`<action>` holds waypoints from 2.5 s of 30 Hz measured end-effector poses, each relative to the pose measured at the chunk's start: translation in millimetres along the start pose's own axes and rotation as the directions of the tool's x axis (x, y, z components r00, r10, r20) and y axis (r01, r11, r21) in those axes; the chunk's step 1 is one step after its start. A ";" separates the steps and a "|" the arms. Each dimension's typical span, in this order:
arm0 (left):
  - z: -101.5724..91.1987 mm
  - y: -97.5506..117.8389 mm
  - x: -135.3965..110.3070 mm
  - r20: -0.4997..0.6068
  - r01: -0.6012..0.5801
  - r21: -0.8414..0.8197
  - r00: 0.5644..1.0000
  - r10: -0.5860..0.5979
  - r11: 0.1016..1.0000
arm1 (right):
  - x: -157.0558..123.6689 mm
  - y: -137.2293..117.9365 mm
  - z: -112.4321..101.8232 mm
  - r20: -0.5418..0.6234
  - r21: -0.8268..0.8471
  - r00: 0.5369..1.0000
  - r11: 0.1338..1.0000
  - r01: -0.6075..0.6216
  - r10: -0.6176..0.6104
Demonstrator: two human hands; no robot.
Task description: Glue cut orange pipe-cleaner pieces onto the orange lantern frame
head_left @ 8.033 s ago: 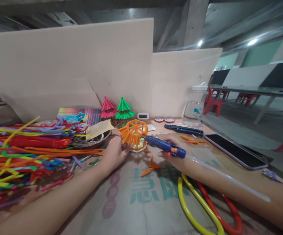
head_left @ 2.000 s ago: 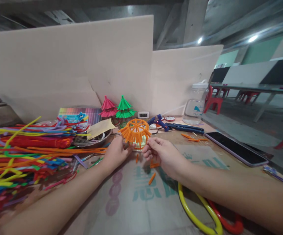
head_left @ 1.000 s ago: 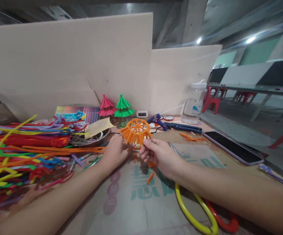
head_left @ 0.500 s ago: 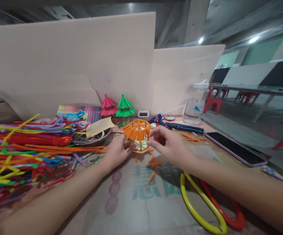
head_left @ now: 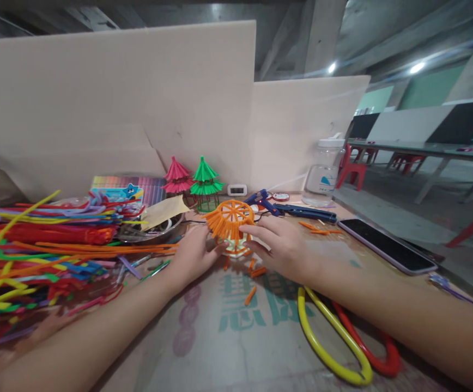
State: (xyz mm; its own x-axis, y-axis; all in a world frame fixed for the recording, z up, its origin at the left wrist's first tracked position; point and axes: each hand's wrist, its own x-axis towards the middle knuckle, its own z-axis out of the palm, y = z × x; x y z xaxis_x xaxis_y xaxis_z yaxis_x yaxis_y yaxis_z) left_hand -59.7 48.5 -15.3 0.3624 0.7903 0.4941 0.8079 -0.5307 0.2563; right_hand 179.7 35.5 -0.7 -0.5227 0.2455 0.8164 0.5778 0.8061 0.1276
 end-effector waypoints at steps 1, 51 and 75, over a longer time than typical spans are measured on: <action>0.1 -0.4 -0.2 -0.002 -0.003 0.001 1.000 0.003 1.000 | 0.3 0.5 0.6 0.001 0.009 1.000 1.000 -0.010 0.010; 6.2 -7.6 2.8 -0.011 0.112 -0.155 0.993 -0.115 0.981 | 11.1 13.9 -2.6 0.027 0.319 0.905 0.854 -0.411 0.425; 6.3 -8.8 3.1 0.022 0.157 -0.100 0.988 -0.156 0.982 | 6.5 148.6 77.3 0.432 0.003 0.497 0.550 -0.835 0.752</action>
State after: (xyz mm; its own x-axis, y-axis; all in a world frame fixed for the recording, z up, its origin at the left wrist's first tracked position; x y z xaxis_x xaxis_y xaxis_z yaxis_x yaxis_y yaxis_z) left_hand -62.7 57.6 -21.3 0.2422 0.8699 0.4297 0.8040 -0.4278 0.4130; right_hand 213.7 198.5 -19.9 -0.0962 0.9612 0.2586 0.7523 0.2403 -0.6135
